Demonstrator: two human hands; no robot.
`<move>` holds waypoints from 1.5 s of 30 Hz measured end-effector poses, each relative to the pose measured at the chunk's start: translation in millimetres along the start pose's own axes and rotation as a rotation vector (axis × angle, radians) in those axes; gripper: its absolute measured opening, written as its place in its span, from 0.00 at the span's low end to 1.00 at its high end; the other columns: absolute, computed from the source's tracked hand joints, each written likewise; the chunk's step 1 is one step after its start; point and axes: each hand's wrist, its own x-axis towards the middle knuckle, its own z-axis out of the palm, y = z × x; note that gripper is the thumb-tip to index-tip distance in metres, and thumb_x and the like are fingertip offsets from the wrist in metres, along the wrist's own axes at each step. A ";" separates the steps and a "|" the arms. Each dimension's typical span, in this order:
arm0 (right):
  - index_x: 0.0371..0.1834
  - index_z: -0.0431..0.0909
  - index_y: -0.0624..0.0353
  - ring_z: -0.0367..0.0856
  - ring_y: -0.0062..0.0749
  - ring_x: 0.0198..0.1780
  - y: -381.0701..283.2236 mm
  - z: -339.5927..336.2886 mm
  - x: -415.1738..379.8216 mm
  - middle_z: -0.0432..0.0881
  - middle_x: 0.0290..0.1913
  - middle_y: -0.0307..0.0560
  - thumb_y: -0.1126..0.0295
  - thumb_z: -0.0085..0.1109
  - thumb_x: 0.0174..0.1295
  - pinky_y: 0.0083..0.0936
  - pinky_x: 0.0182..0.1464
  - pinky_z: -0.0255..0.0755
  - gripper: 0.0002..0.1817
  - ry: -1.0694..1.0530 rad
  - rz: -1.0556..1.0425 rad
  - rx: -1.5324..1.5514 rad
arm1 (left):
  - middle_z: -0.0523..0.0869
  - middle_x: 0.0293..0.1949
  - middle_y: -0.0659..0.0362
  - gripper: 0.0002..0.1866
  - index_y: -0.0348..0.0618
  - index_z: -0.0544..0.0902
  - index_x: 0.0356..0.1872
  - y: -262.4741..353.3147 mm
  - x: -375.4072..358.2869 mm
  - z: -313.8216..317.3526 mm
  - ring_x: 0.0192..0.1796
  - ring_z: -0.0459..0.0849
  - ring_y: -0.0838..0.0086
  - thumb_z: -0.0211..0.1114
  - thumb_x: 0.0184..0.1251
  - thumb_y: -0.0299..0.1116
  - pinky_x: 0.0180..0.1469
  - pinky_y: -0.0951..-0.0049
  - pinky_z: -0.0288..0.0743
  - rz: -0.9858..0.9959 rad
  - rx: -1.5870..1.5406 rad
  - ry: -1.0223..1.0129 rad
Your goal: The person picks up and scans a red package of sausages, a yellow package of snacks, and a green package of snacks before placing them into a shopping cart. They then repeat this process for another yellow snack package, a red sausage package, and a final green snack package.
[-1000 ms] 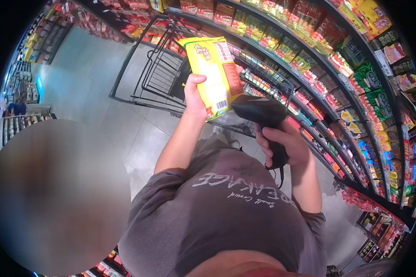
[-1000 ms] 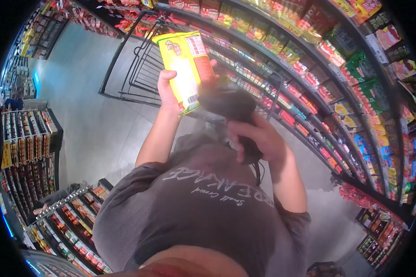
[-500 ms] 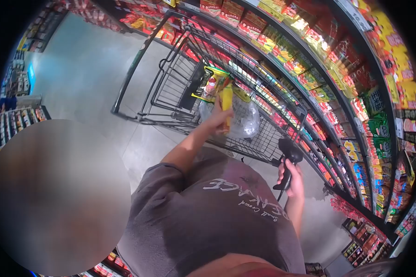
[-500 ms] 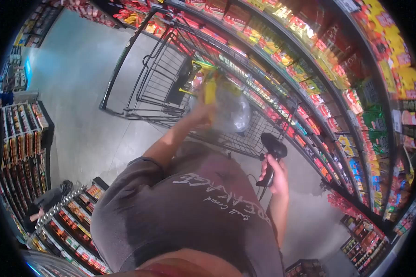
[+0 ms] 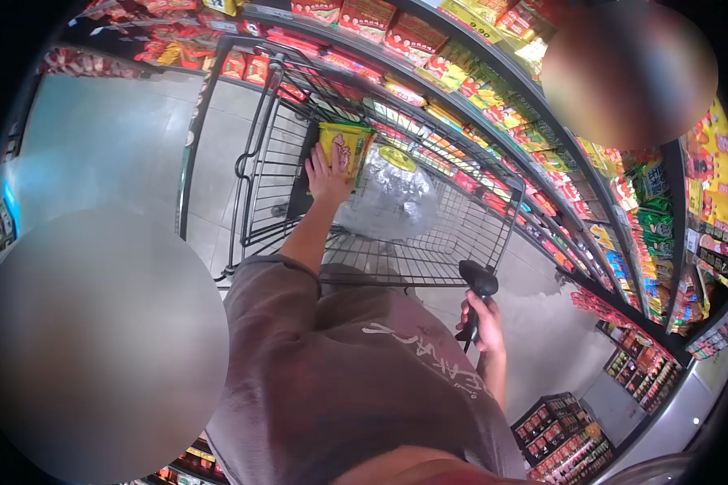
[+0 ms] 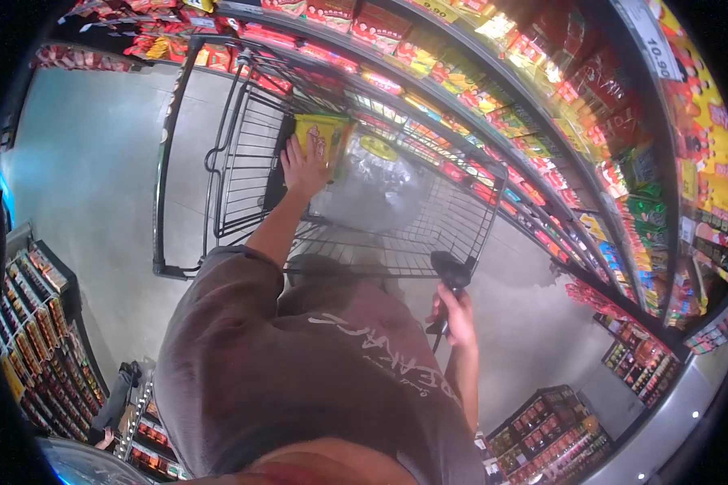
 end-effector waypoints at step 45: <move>0.55 0.78 0.62 0.84 0.57 0.50 47.7 -62.6 166.5 0.86 0.45 0.59 0.66 0.65 0.56 0.46 0.54 0.75 0.23 0.596 -0.569 -0.457 | 0.70 0.73 0.52 0.32 0.55 0.71 0.72 -184.7 -105.7 -283.8 0.73 0.71 0.56 0.60 0.66 0.45 0.68 0.45 0.67 -0.426 0.054 0.392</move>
